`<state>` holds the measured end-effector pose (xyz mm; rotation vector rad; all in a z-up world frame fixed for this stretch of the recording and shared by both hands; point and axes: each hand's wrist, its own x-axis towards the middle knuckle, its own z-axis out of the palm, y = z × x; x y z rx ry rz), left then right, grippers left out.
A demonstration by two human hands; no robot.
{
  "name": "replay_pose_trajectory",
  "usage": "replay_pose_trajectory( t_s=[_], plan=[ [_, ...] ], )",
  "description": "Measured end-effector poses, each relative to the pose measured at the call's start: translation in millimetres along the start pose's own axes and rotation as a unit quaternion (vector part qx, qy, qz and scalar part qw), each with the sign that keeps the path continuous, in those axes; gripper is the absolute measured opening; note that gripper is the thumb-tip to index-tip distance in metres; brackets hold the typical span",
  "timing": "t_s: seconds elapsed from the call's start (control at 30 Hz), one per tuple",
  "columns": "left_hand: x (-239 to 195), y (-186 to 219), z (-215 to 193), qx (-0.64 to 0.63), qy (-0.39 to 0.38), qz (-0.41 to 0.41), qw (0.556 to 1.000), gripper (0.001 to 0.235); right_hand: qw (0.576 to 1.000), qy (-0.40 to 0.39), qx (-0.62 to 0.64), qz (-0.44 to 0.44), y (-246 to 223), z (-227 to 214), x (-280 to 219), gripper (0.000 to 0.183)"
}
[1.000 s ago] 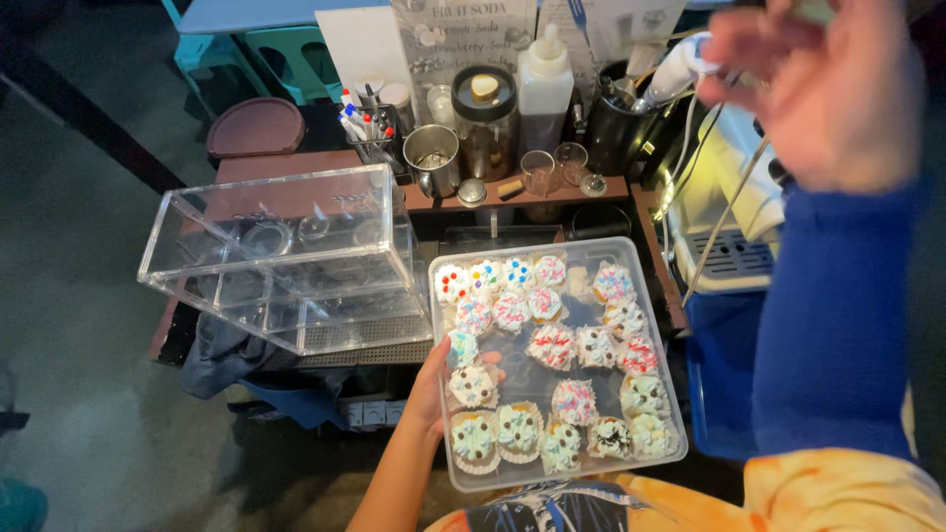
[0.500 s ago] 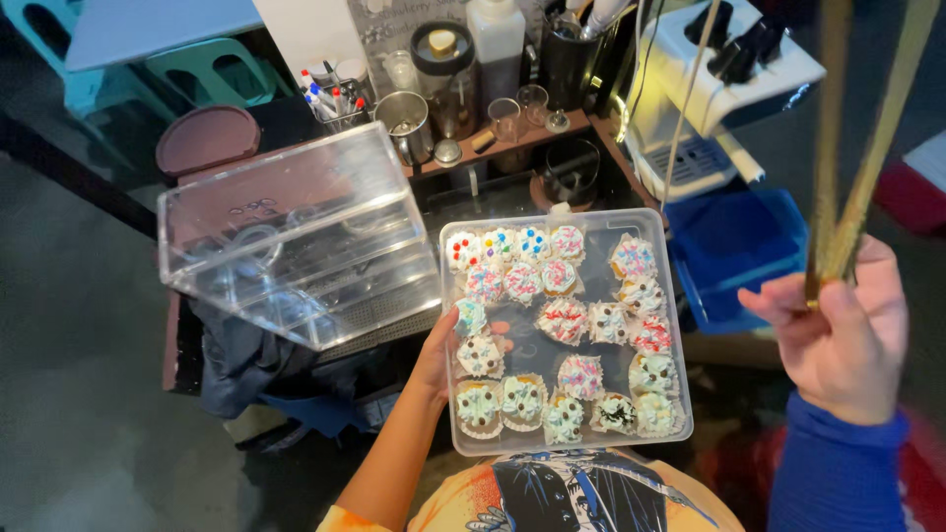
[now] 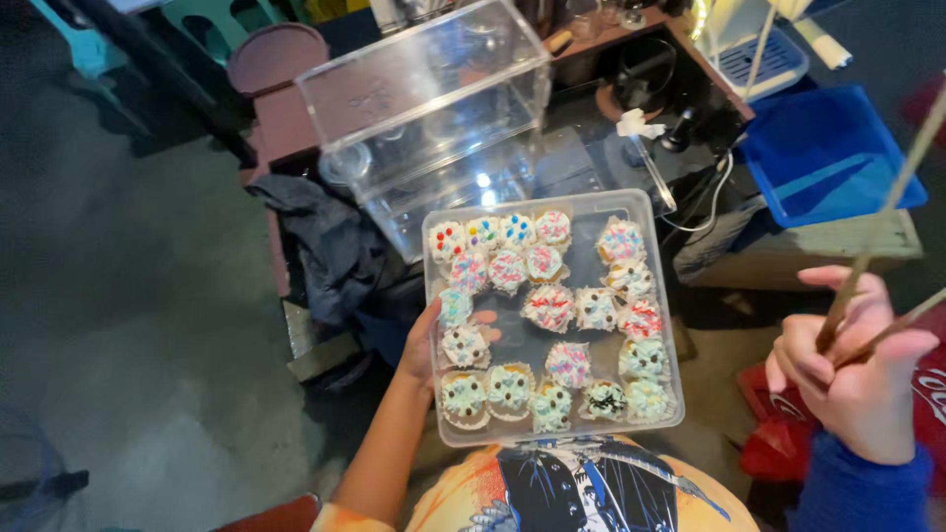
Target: The person wipes the inside and outside of a clear acrylic display case with a cloth, then takes a tray of decorated mini cakes and uses tongs to transfer several cakes into the case.
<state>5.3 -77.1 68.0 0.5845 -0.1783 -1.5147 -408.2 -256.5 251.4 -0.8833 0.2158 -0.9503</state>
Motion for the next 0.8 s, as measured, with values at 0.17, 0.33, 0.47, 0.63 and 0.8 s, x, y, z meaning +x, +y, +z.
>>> replay_pose_trajectory(
  t_s=[0.17, 0.33, 0.47, 0.63, 0.8],
  plan=[
    [-54.0, 21.8, -31.2, -0.007, 0.036, 0.040, 0.999, 0.064, 0.943, -0.059, -0.320, 0.075, 12.9, 18.8, 6.8, 0.062],
    [-87.3, 37.1, -44.2, -0.005, 0.052, 0.086, 0.995, 0.067, 0.608, -0.157, -0.773, -0.089, 1.5, 64.3, 49.6, 0.046],
    [-106.3, 39.2, -42.1, -0.002, 0.069, 0.100, 0.993, 0.070, 0.477, -0.169, -0.862, -0.011, -5.9, 100.9, 84.0, 0.057],
    [-109.1, 37.3, -36.5, 0.013, 0.080, 0.117, 0.990, 0.070, 0.443, -0.204, -0.869, -0.086, -8.9, 116.8, 111.9, 0.045],
    [-105.0, 32.2, -32.3, 0.021, 0.097, 0.108, 0.989, 0.070, 0.387, -0.236, -0.884, -0.116, -4.4, 119.0, 132.1, 0.044]
  ],
)
